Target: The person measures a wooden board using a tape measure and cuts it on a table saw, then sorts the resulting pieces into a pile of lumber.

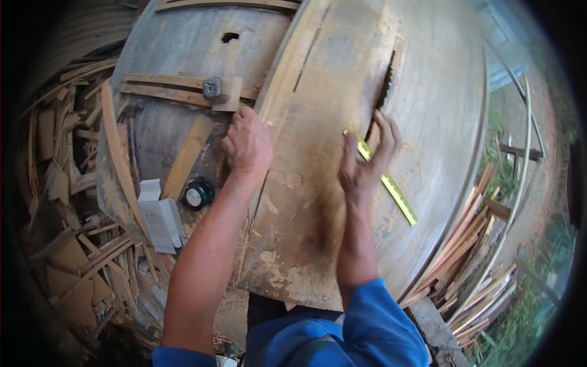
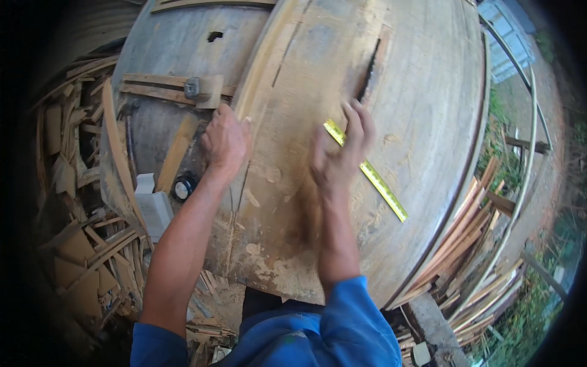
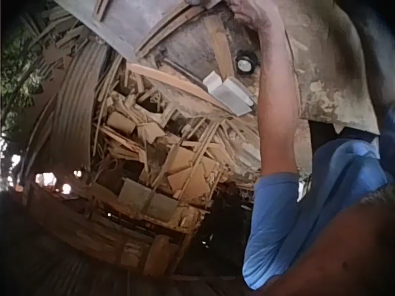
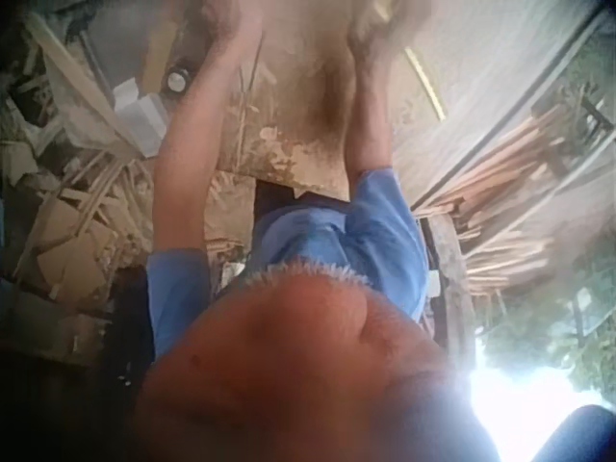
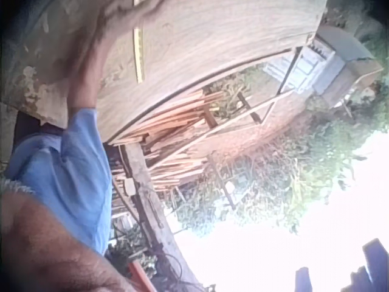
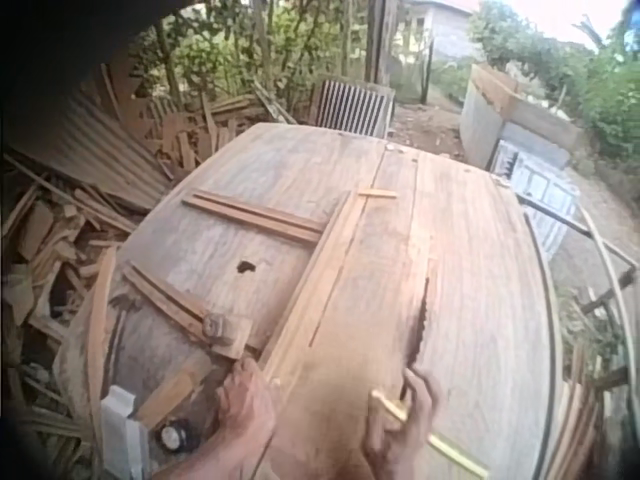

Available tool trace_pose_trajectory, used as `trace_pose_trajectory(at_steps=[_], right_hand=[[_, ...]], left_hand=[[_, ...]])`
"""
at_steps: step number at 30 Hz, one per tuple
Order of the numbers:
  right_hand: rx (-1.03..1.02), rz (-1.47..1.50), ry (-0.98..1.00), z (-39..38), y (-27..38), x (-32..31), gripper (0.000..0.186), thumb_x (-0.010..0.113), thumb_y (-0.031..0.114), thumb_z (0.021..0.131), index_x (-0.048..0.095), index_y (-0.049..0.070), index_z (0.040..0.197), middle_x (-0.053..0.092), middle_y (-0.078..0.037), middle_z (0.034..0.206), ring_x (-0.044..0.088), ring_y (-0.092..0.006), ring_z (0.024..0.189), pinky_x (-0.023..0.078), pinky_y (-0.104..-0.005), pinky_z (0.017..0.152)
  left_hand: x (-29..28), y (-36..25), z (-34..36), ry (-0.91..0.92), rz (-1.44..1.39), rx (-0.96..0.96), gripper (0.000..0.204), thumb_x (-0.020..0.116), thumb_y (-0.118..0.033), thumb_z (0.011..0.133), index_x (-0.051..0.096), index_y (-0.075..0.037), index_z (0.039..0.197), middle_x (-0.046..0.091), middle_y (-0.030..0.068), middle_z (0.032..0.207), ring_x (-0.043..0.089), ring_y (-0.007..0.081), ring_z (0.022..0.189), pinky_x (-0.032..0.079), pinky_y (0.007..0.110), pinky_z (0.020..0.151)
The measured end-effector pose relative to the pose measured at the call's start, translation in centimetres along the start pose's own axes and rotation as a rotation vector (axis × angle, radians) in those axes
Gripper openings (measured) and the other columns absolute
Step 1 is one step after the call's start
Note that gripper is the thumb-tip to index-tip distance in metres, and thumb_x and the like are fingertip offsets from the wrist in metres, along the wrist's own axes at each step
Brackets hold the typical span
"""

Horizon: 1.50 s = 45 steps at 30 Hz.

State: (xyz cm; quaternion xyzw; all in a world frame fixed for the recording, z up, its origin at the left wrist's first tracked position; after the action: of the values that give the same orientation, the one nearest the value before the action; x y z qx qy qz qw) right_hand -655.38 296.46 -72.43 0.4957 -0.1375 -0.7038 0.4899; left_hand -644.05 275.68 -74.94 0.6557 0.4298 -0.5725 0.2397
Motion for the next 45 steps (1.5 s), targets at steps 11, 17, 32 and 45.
trace_pose_trajectory(at_steps=[11, 17, 32, 45], right_hand=[[0.063, -0.321, 0.258, -3.8, -13.6, -14.0, 0.010, 0.069, 0.008, 0.086, 0.069, 0.009, 0.095, 0.067, -0.008, 0.091, 0.063, -0.0279, 0.090, 0.044, -0.0402, 0.086], [-0.287, -0.355, 0.099, 3.8, -13.0, -6.9, 0.007, 0.071, 0.014, 0.089, 0.070, 0.016, 0.095, 0.069, -0.001, 0.092, 0.064, -0.0199, 0.091, 0.039, -0.0349, 0.091], [-0.417, -0.233, 0.085, 5.3, -11.3, -2.1, 0.012, 0.071, 0.019, 0.087, 0.070, 0.023, 0.098, 0.067, 0.004, 0.093, 0.064, -0.0177, 0.086, 0.042, -0.0364, 0.086], [-0.423, -0.236, 0.034, 5.2, -10.9, -1.7, 0.012, 0.071, 0.018, 0.086, 0.069, 0.021, 0.097, 0.066, 0.003, 0.090, 0.064, -0.0188, 0.083, 0.044, -0.0356, 0.081]], left_hand=[[-0.4, -1.4, -0.1, -0.026, 0.025, -0.004, 0.043, 0.069, -0.031, 0.090, 0.056, 0.004, 0.112, 0.065, 0.0280, 0.114, 0.062, 0.0452, 0.110, 0.049, 0.052, 0.093], [-0.1, -1.5, 0.1, -0.014, 0.061, 0.048, 0.044, 0.068, -0.030, 0.090, 0.057, 0.006, 0.111, 0.065, 0.0299, 0.112, 0.062, 0.0473, 0.108, 0.048, 0.053, 0.092], [0.0, -1.3, 0.0, -0.050, 0.051, 0.066, 0.040, 0.069, -0.029, 0.089, 0.057, 0.006, 0.106, 0.066, 0.0308, 0.105, 0.064, 0.0479, 0.104, 0.049, 0.054, 0.089], [0.1, -1.4, 0.1, -0.039, 0.054, 0.065, 0.042, 0.068, -0.030, 0.090, 0.056, 0.006, 0.108, 0.066, 0.0308, 0.107, 0.063, 0.0485, 0.105, 0.049, 0.055, 0.090]])
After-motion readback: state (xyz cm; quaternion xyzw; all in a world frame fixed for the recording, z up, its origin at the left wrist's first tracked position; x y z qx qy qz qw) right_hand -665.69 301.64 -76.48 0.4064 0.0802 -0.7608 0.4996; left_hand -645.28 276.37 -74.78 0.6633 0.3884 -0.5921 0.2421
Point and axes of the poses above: each hand's wrist, its own z-axis towards the middle knuckle, its own x-axis out of the palm, y = z × x, the point moved 7 cm from there along z, towards the middle knuckle
